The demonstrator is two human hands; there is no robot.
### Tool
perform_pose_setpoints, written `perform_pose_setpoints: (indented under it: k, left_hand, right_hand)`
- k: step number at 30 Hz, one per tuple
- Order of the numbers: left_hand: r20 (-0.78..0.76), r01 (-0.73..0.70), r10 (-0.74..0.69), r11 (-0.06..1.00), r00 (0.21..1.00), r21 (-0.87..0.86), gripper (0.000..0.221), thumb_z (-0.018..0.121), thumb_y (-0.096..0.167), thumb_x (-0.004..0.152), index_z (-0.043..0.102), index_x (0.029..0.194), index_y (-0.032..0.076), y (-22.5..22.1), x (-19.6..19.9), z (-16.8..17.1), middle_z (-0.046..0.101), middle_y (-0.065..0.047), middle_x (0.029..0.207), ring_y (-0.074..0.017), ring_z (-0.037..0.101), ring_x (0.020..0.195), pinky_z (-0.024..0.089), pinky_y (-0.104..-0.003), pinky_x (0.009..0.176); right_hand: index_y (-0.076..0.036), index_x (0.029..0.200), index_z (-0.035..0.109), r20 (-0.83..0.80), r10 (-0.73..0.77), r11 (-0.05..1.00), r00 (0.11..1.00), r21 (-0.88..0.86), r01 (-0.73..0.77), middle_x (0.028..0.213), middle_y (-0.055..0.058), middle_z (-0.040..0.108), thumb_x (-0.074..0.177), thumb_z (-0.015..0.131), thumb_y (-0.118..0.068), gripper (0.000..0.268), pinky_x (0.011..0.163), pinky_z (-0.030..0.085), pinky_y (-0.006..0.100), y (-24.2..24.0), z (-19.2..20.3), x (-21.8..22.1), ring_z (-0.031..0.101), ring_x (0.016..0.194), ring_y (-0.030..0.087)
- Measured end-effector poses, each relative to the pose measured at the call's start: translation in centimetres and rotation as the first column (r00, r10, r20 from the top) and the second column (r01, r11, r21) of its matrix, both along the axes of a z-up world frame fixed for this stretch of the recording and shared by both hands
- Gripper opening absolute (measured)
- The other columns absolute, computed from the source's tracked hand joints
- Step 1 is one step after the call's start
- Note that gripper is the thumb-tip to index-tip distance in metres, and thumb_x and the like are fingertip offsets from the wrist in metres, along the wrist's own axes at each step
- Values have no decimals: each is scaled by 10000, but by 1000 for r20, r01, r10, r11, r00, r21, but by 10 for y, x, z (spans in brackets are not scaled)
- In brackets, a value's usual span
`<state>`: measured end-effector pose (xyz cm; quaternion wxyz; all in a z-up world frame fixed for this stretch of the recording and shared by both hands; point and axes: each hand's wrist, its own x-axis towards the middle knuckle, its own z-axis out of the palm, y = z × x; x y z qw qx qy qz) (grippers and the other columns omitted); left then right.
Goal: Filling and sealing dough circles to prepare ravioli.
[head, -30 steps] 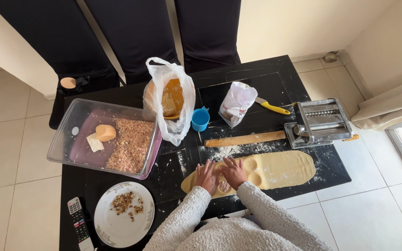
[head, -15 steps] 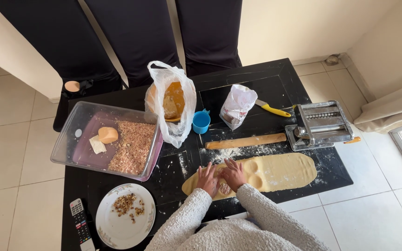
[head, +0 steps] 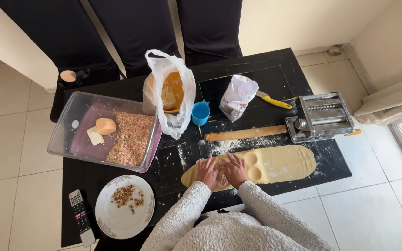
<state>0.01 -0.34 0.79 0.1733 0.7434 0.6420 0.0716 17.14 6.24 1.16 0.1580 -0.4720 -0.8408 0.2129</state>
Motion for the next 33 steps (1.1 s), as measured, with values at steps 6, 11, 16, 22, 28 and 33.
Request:
perform_pose_setpoints:
  k: [6,11,16,22,28,33]
  left_hand:
    - [15,17,-18,1000,1000,19,328,629,331,931,742,1144,109,0,1,-9,320,-131,1630,-334,128,1557,80,-698,1199]
    - [77,-12,1,990,997,143,308,599,331,975,745,1182,157,-1,2,-17,344,-135,1614,-343,149,1549,93,-703,1192]
    - [115,-37,25,993,993,109,324,623,304,933,736,1215,193,-2,2,-5,351,-143,1595,-351,158,1533,104,-707,1175]
    - [148,-108,94,990,985,91,265,682,254,901,745,1143,166,-4,3,0,388,-139,1595,-357,194,1542,147,-693,1187]
    - [160,-89,71,990,985,106,275,686,272,878,745,1122,160,-6,6,4,389,-135,1593,-354,209,1533,139,-711,1174]
    - [169,-88,63,986,983,141,368,695,297,864,737,1218,208,-6,5,5,363,-127,1609,-363,200,1533,171,-685,1173]
  right_hand:
    - [-124,1154,696,166,67,997,984,20,-72,1584,123,415,909,648,-225,269,1162,190,733,-9,16,-1,315,1490,356]
    - [-117,1153,679,250,82,996,965,-6,-83,1598,112,389,891,652,-219,283,1167,177,741,-15,27,-6,280,1508,340]
    - [-125,1167,678,237,72,997,969,-36,-66,1610,103,366,864,657,-206,314,1166,170,738,-18,28,-4,260,1509,346]
    - [-172,1304,636,213,65,995,975,-85,-47,1606,95,361,861,664,-226,447,1177,136,724,-23,28,-3,254,1501,354]
    - [-194,1368,612,212,30,994,977,-106,-7,1618,94,355,851,668,-192,521,1177,133,727,-27,26,-2,242,1514,371]
    - [-185,1371,613,180,15,992,983,-123,8,1612,122,348,836,669,-171,539,1160,150,738,-24,22,0,247,1501,397]
